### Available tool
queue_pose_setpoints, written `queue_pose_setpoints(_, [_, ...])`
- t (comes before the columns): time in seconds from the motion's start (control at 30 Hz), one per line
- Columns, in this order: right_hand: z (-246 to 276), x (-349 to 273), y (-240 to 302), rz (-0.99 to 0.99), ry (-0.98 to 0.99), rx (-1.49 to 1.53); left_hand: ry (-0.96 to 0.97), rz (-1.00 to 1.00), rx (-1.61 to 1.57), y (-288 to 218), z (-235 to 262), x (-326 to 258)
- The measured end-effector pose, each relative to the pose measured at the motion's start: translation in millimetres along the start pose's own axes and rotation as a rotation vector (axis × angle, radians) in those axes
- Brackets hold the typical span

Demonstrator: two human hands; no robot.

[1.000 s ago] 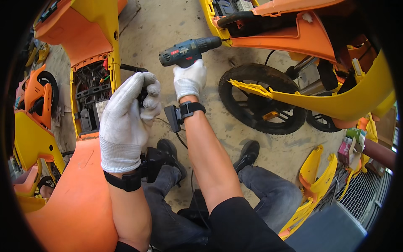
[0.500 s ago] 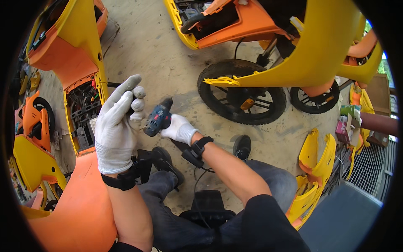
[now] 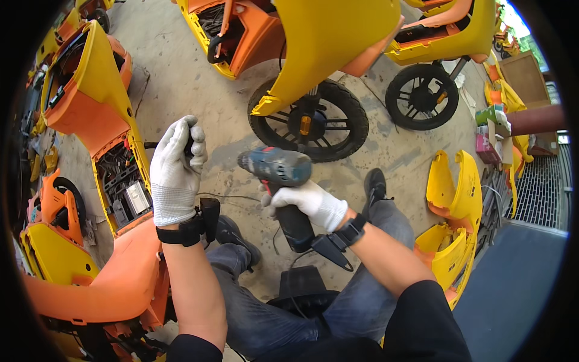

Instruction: The person uses a corded drill to fasten screws into the yellow and orange plastic body panels of a child's ride-on scooter. They repeatedly insert screws and drive them into place on the side and rear sections of the scooter frame.

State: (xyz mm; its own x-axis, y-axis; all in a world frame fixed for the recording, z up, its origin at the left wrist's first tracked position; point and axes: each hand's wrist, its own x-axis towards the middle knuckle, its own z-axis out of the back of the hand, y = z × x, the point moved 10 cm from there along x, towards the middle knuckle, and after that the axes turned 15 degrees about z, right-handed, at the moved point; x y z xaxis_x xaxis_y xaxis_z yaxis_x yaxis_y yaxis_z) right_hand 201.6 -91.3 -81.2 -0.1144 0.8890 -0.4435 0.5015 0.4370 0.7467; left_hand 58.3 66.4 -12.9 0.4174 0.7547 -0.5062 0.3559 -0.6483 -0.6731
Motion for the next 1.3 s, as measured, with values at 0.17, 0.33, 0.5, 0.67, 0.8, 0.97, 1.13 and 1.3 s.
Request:
queue_pose_setpoints(0.17, [55.4, -53.5, 9.0, 0.174, -0.044, 0.102, 0.019, 0.096, 0.187, 44.2, -40.9, -1.7])
queue_pose_setpoints(0.33, [116.0, -90.6, 30.0, 0.247, -0.289, 0.117, -0.027, 0.254, 0.482, 108.7, -75.1, -2.2])
queue_pose_setpoints(0.5, [146.0, -105.9, 84.9, 0.524, -0.400, 0.273, 0.094, 0.466, 0.789, 199.3, -105.4, -2.7])
queue_pose_setpoints(0.67, [167.6, -125.4, 85.2, 0.549, -0.501, 0.256, 0.431, 0.488, 1.125, 297.8, -104.1, -12.5])
queue_pose_setpoints(0.8, [172.1, -130.5, 75.1, 0.394, -0.559, 0.288, 0.823, 0.564, 1.007, 368.1, -87.5, -55.3])
queue_pose_setpoints(0.97, [186.0, -118.7, 74.8, 0.333, -0.485, 0.233, 1.105, 0.858, 1.362, 451.9, -52.8, -135.1])
queue_pose_setpoints(1.13, [215.9, -108.3, 78.3, 0.292, -0.515, 0.115, 1.169, 0.986, 1.548, 452.5, -70.1, -156.3])
queue_pose_setpoints(1.3, [239.2, -98.3, 73.0, 0.183, -0.474, 0.247, 1.239, 1.128, 1.598, 461.3, -60.0, -184.7])
